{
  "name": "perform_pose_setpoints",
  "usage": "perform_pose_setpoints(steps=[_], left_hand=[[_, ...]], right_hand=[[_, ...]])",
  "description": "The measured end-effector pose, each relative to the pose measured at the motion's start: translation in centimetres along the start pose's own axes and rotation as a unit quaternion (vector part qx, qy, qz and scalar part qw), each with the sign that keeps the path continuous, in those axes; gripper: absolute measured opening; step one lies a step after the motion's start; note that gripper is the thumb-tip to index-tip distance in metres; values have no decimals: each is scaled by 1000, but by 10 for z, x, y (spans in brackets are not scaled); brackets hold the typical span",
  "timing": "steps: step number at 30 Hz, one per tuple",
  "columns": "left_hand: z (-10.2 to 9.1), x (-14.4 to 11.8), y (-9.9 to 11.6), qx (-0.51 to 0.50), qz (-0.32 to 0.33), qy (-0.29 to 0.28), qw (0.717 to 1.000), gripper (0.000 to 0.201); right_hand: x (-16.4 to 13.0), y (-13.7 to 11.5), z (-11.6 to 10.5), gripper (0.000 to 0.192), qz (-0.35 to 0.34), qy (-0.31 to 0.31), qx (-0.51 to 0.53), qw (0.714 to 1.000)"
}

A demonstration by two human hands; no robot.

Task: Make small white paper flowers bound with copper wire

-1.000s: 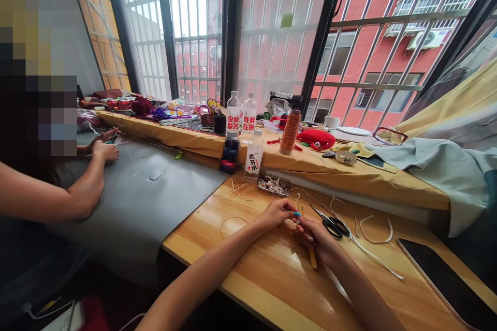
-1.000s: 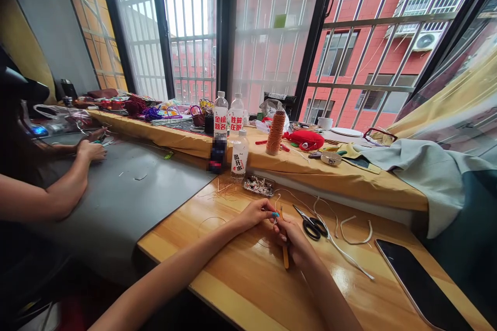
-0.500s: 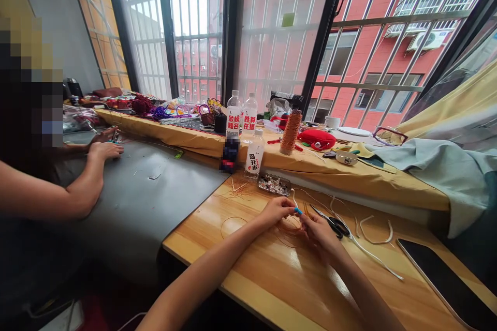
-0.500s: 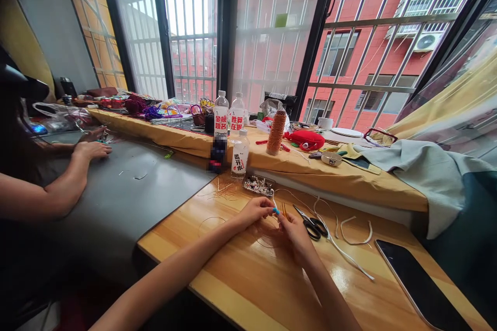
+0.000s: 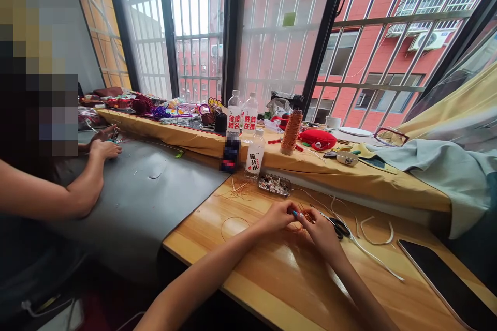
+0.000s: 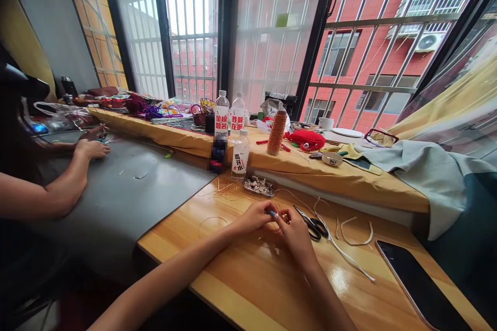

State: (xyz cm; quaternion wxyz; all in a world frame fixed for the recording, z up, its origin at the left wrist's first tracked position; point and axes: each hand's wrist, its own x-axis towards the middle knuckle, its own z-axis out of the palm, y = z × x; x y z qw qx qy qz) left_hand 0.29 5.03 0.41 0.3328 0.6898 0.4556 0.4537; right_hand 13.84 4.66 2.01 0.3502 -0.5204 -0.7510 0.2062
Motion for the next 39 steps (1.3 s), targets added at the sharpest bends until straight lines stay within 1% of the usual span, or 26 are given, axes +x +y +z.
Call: perform_pose_setpoints(steps=[4, 8, 11, 15, 20, 24, 27, 30, 35, 39], left_hand=[[2, 1, -2, 5, 7, -7, 1000, 16], [2, 0, 1, 18, -1, -4, 1000, 14], [1, 0, 4, 12, -12, 2, 1000, 13], [1, 0, 4, -8, -1, 12, 1000, 11], [2, 1, -2, -23, 18, 21, 999, 18], [1, 0, 1, -30, 6, 33, 999, 21], [0, -1, 6, -3, -22, 46, 999, 22], [-1, -2, 10, 52, -30, 53, 997, 16], [-1, -1, 8, 117, 6, 53, 992, 8], [0, -1, 0, 154, 58, 53, 985, 7]], right_hand=[[-2, 0, 2, 28, -19, 38, -48, 998], [-3, 0, 4, 26, -39, 43, -65, 996], [-4, -1, 4, 26, -41, 44, -58, 997], [-5, -1, 5, 25, -34, 49, -41, 997], [-5, 0, 9, 28, -24, 54, -15, 998], [-6, -2, 9, 27, -10, 56, -13, 998], [-7, -4, 7, 26, -7, 55, -2, 998], [-8, -5, 5, 26, -9, 63, 8, 998], [-8, -5, 6, 25, -14, 62, -11, 998], [-9, -7, 6, 26, -11, 56, -24, 998]])
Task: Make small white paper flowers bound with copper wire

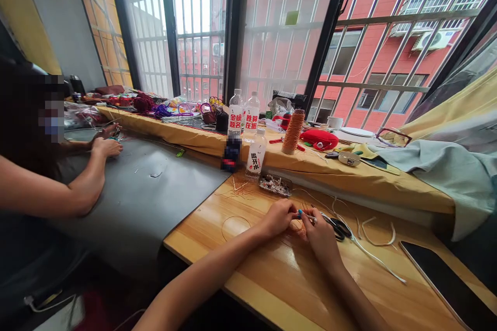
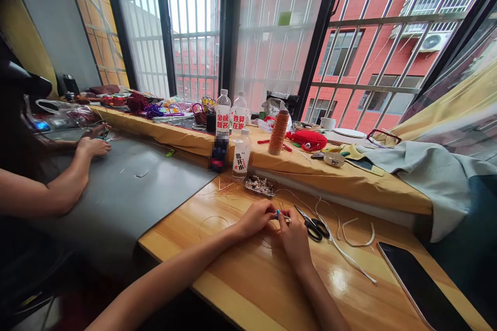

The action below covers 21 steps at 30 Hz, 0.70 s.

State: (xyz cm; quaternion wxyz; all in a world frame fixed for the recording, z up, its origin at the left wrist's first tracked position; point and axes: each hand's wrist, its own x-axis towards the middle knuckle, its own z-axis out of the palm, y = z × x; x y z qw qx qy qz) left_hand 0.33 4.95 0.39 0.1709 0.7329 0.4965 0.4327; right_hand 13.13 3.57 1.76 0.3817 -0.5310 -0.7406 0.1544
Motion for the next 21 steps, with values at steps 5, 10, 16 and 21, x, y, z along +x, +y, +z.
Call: perform_pose_setpoints(steps=[5, 10, 16, 21], left_hand=[[3, -2, -7, 49, 63, -9, 997, 9], [6, -2, -12, 61, 72, -20, 995, 8], [4, -1, -8, 22, 39, -18, 999, 10], [3, 1, -5, 0, 21, -24, 999, 13]], right_hand=[[0, -1, -1, 24, 8, -4, 5, 1000], [2, 1, -2, 22, 15, -21, 19, 999], [4, 4, -4, 26, 67, -53, 99, 991], [8, 13, -2, 35, 93, -59, 177, 978]])
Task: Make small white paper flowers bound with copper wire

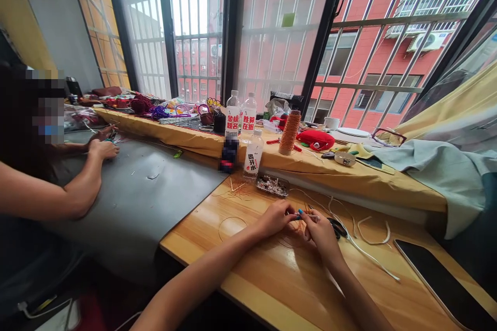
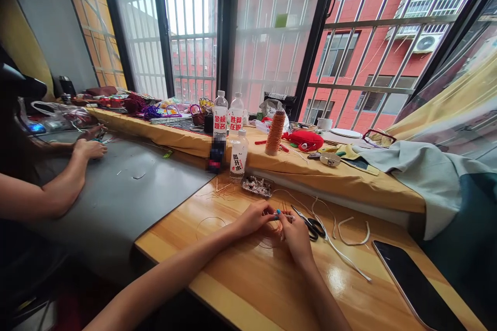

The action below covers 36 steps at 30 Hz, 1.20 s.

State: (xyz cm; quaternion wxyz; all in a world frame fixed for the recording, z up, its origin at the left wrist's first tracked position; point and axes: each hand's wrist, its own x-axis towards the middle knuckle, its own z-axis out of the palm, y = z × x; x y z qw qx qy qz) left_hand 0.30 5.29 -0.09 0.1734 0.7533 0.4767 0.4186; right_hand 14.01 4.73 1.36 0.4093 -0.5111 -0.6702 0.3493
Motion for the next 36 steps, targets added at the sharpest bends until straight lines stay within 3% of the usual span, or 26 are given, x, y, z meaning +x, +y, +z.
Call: perform_pose_setpoints(steps=[9, 16, 36], left_hand=[[1, 1, -8, 25, -12, -53, 998, 24], [0, 3, -8, 27, 10, -88, 996, 17], [-2, 4, -4, -42, 10, -91, 995, 22]], right_hand=[[5, 8, -2, 37, 37, -53, 78, 995], [0, 3, -2, 36, 107, -89, 124, 983], [12, 10, -10, 38, 137, -160, 141, 967]])
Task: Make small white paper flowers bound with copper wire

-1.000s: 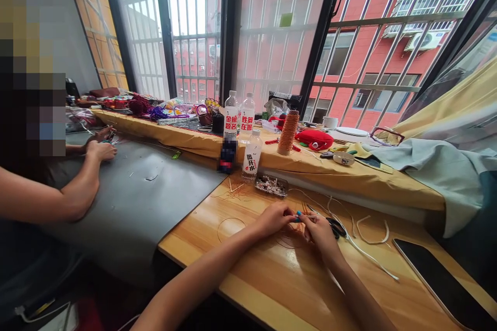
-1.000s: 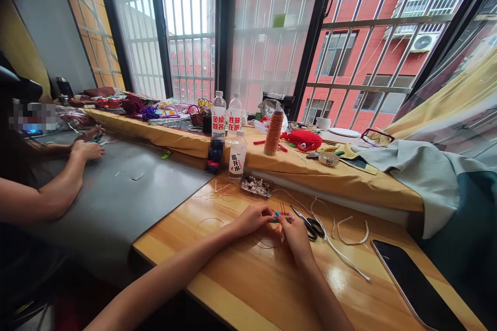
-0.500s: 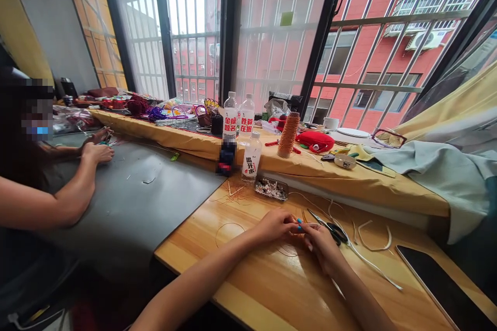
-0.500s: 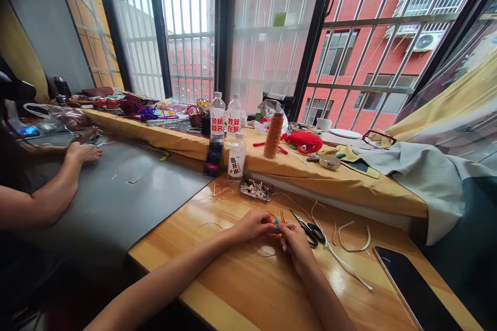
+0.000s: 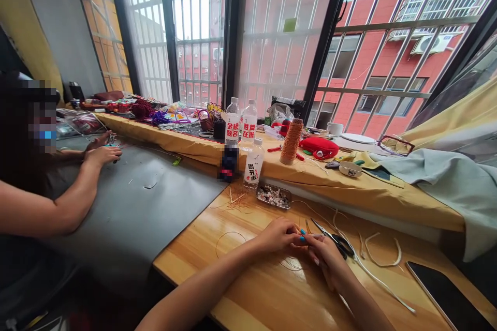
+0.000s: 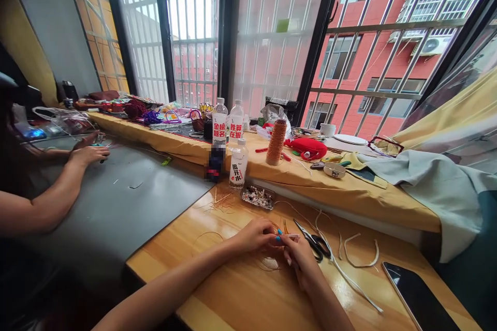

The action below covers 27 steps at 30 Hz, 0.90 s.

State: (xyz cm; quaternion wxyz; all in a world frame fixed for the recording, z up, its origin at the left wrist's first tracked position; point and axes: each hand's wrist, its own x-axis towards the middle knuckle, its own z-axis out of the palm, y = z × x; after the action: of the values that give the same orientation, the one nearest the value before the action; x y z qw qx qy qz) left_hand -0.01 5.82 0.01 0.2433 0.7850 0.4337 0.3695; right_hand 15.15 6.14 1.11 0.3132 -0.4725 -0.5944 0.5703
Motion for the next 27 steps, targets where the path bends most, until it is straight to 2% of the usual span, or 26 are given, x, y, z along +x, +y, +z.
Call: perform_pose_setpoints(steps=[3, 6, 8, 13, 15, 18, 20, 23, 27], left_hand=[[2, 1, -3, -18, -15, 3, 1000, 23], [4, 1, -3, -17, -41, 25, 999, 27], [4, 2, -2, -22, -35, 26, 999, 29], [2, 1, 3, -103, -8, -51, 993, 27], [3, 2, 4, -117, -35, -23, 992, 23], [2, 2, 4, -97, -83, 66, 990, 20], [2, 2, 3, -81, -90, 100, 988, 20], [5, 0, 0, -67, -74, 94, 991, 20], [10, -2, -2, -25, -23, 61, 998, 23]], right_hand=[[0, 1, 1, 35, -1, 20, 31, 999], [-1, 0, 4, 32, -11, 67, 89, 994], [-2, -1, 4, 31, -24, 86, 134, 987], [-1, -2, 3, 33, -35, 87, 170, 981], [1, -1, 3, 35, -39, 101, 169, 980], [2, -2, 7, 40, -34, 118, 154, 980], [2, -3, 11, 44, -37, 129, 146, 980], [0, -3, 15, 45, -41, 141, 136, 980], [0, -1, 14, 41, -20, 114, 114, 987]])
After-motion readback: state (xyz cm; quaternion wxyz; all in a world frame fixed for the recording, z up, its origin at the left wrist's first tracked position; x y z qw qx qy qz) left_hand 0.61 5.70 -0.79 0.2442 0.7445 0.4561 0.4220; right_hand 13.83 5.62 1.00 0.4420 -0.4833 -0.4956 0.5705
